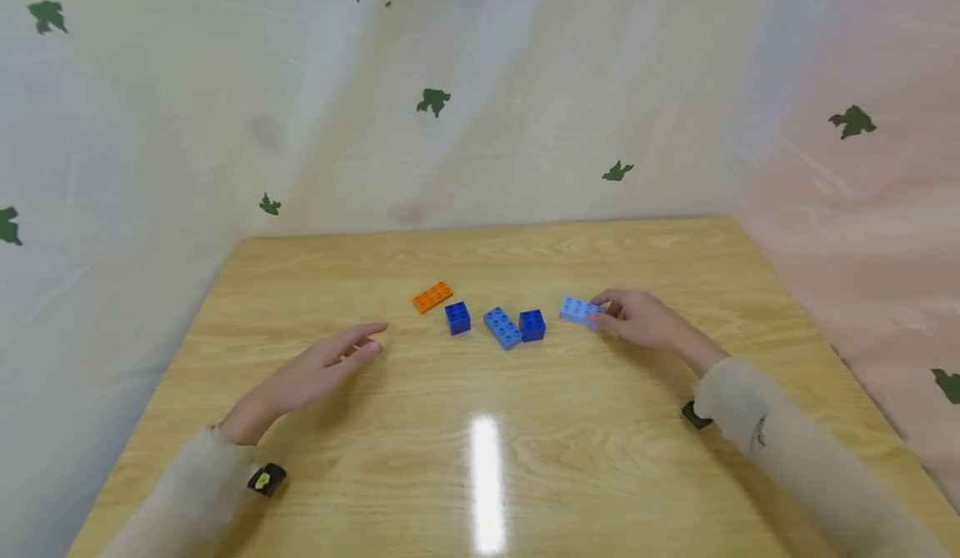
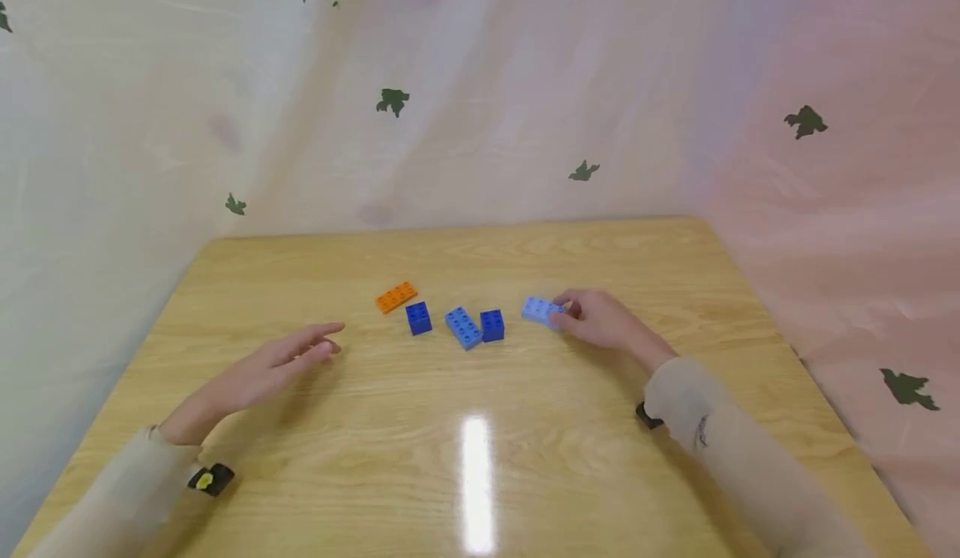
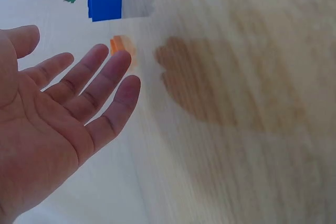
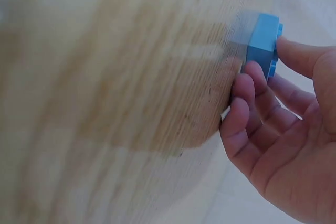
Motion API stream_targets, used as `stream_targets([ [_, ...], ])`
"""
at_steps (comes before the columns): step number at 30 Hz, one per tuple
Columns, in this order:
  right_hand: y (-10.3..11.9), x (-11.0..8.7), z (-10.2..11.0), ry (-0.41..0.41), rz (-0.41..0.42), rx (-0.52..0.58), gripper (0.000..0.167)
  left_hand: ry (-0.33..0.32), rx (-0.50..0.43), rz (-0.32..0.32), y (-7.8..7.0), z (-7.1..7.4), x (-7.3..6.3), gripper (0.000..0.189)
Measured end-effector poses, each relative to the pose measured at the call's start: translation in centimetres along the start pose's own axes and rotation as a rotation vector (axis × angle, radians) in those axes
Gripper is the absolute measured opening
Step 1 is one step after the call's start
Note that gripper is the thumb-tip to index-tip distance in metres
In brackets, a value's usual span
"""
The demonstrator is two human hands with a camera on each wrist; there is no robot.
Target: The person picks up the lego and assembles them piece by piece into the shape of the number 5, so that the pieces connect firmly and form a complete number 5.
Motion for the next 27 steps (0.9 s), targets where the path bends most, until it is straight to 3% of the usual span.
stream_targets([
  [7, 0.9, -0.9, -2.0, 0.180, 0.005, 0.165, 0.041, 0.111, -0.033, -0.037, -0.6, -1.4, 0.1, 0.054],
  [15, 2.7, -0.9, -4.1, 0.326, -0.010, 0.288, 0.044, 0.163, -0.112, -0.065, -1.5, -2.1, 1.3, 0.057],
  [27, 7.0, 0.4, -7.0, 0.382, 0.058, 0.334, 0.046, 0.263, -0.242, -0.076, -3.0, -4.1, 3.9, 0.077],
])
Point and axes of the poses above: each hand's wrist, its own x-axis towards the middle knuckle, its own z-axis out of the back of the hand, y = z × x, the point moved 7 cm from there along x, towards the middle knuckle, and after that the axes turned 10 degrees about y, right-handed, at the moved point
